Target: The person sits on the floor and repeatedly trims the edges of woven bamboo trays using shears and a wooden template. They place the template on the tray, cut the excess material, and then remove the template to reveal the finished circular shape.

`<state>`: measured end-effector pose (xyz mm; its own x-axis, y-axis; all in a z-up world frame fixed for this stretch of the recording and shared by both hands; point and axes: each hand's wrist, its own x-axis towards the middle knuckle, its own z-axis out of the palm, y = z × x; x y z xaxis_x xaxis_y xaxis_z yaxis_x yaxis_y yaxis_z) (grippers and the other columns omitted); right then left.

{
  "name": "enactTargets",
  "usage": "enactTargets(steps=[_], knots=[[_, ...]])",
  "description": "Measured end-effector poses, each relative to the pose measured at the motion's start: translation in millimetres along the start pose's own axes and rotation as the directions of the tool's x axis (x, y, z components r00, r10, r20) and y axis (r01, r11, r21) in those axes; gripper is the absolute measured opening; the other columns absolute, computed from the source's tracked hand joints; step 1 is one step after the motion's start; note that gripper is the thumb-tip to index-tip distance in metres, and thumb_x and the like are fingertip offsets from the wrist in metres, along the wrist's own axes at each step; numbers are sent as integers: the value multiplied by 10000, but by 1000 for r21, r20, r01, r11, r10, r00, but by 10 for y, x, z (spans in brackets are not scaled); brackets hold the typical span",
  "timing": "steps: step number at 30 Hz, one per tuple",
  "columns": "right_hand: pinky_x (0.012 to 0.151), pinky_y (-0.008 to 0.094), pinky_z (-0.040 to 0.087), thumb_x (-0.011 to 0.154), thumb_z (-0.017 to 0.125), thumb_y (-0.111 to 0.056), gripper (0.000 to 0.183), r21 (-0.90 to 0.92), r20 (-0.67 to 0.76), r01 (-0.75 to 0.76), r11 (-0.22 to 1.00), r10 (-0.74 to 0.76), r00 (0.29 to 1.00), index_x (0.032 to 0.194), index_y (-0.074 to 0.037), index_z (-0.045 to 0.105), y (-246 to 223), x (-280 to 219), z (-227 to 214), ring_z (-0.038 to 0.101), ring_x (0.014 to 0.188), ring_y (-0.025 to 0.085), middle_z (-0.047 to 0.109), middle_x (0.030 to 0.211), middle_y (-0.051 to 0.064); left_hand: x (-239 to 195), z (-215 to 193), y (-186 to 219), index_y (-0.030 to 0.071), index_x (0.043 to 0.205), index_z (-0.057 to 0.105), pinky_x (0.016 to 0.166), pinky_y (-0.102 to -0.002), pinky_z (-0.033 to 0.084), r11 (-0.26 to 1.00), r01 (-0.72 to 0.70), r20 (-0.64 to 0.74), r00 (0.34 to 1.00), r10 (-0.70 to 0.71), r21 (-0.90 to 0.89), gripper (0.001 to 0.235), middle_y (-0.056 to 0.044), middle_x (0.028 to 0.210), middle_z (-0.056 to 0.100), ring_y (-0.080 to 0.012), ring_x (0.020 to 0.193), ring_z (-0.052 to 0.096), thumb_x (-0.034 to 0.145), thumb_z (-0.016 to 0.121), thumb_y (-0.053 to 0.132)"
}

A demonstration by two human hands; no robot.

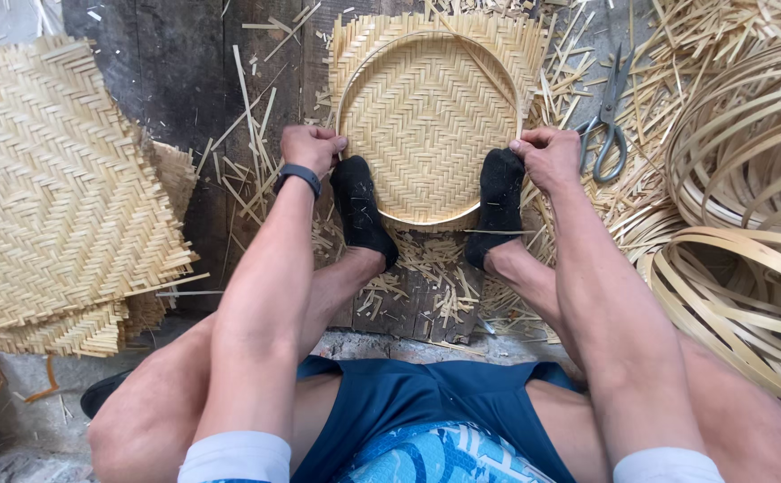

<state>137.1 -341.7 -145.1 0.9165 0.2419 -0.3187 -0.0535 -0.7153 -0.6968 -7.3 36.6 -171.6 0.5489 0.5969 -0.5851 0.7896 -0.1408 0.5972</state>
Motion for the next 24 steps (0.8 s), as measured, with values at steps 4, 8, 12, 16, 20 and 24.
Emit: enactTargets(steps=[4,8,12,16,20,24], knots=[[1198,453,411,831,828,-230,690,-343,-68,368,864,-413,908,1410,0,532,-544,-411,257,517,1343,352,558,1391,220,88,30,571,94,1206,705,985,-414,539,906,-236,-53,961,271,352,400,-162,1214,691,-279,1096,670,831,825,167],[1152,702,181,768,697,-619,987,-406,475,726,555,-550,686,1495,-26,391,-933,-934,1061,250,1452,489,276,1557,298,301,457,1186,92,1368,662,1062,-493,461,417,-832,75,472,878,365,471,-187,1356,639,-332,1258,574,975,760,332],[1225,685,177,813,697,-508,925,-616,381,692,377,-627,680,1593,-97,419,-677,-916,1342,229,1542,425,285,1645,230,538,708,1360,296,1247,732,937,-408,547,768,-618,252,780,573,168,344,-32,1176,763,-253,1040,706,1017,570,494],[1218,630,223,787,696,-455,867,-626,330,670,399,-643,691,1564,-136,480,-585,-1105,1369,313,1511,378,350,1613,195,566,795,1317,317,1154,765,836,-416,559,742,-625,138,780,611,244,331,-40,1066,768,-256,950,722,968,605,539],[1092,606,305,797,675,-534,783,-394,285,715,578,-662,693,1432,-90,562,-910,-820,1123,438,1345,401,508,1425,232,682,743,1500,306,1208,749,876,-417,527,735,-663,212,746,631,145,348,-13,1132,710,-240,1025,686,955,605,498],[1062,472,407,1161,591,-339,288,-405,101,723,560,-759,644,1334,-126,678,-921,227,739,517,1279,288,633,1314,154,686,761,1442,283,1156,774,943,-411,503,705,-683,295,724,623,189,317,4,1204,630,-224,1105,651,1005,566,470]])
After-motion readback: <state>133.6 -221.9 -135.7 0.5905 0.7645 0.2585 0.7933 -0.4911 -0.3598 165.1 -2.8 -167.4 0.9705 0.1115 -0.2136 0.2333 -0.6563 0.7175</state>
